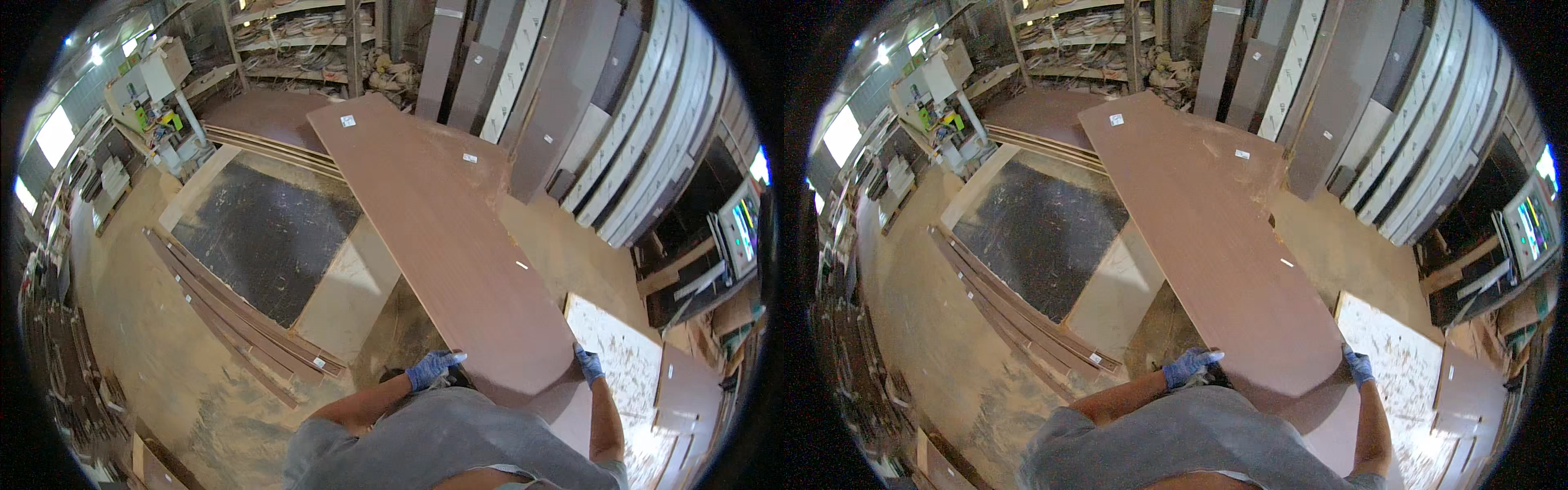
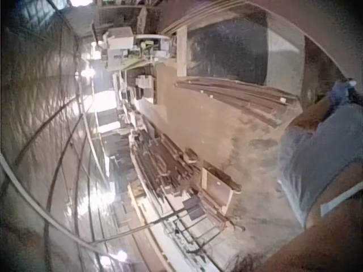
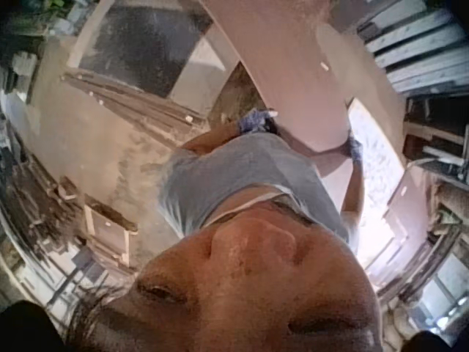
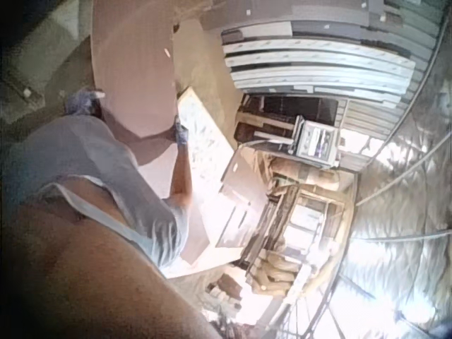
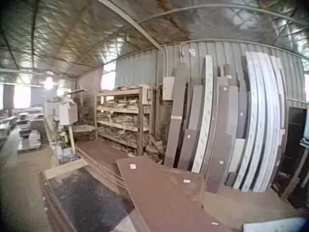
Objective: The person wipes a large brown panel with a white cloth, then picks up and stacks multiple brown wood panels and thin strips on a workbench and a cart. The person moves around the workshop to organize the materials.
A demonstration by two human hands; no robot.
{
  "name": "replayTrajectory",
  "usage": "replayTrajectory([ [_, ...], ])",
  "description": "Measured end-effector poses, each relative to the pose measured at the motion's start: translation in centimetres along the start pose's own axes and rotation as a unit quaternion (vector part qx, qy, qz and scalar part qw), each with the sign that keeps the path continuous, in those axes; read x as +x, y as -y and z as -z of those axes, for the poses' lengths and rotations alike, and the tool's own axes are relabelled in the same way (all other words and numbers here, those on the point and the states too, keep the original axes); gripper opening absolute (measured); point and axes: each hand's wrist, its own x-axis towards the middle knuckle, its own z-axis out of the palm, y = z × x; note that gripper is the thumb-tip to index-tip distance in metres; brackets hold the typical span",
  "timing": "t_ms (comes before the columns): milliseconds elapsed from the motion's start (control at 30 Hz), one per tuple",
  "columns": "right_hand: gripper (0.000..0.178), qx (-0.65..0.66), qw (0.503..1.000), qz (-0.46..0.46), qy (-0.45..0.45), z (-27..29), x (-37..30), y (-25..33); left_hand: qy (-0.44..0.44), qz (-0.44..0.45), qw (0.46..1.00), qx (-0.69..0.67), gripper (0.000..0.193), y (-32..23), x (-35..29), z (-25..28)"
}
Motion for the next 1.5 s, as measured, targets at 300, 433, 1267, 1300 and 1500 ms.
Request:
replayTrajectory([
  [300, 0.056, -0.088, 0.996, 0.003, 0.016, -9.0, 21.4, 3.5, -0.079, 0.085, 0.980, -0.161, 0.053, -7.9, 10.8, 2.2],
  [433, 0.056, -0.125, 0.989, 0.028, 0.076, -13.0, 27.5, 11.3, -0.107, 0.050, 0.971, -0.206, 0.035, -8.6, 17.2, 7.4],
  [1267, 0.065, -0.444, 0.723, 0.499, 0.177, -43.4, 38.8, 34.7, -0.642, -0.223, 0.731, -0.057, 0.043, -28.3, 27.3, 53.0],
  [1300, 0.063, -0.420, 0.734, 0.495, 0.202, -42.4, 38.1, 33.0, -0.611, -0.226, 0.756, -0.064, 0.044, -27.8, 28.2, 51.5],
  [1500, 0.048, -0.394, 0.809, 0.362, 0.245, -37.3, 37.6, 25.3, -0.491, -0.191, 0.848, -0.061, 0.050, -23.4, 34.2, 44.8],
])
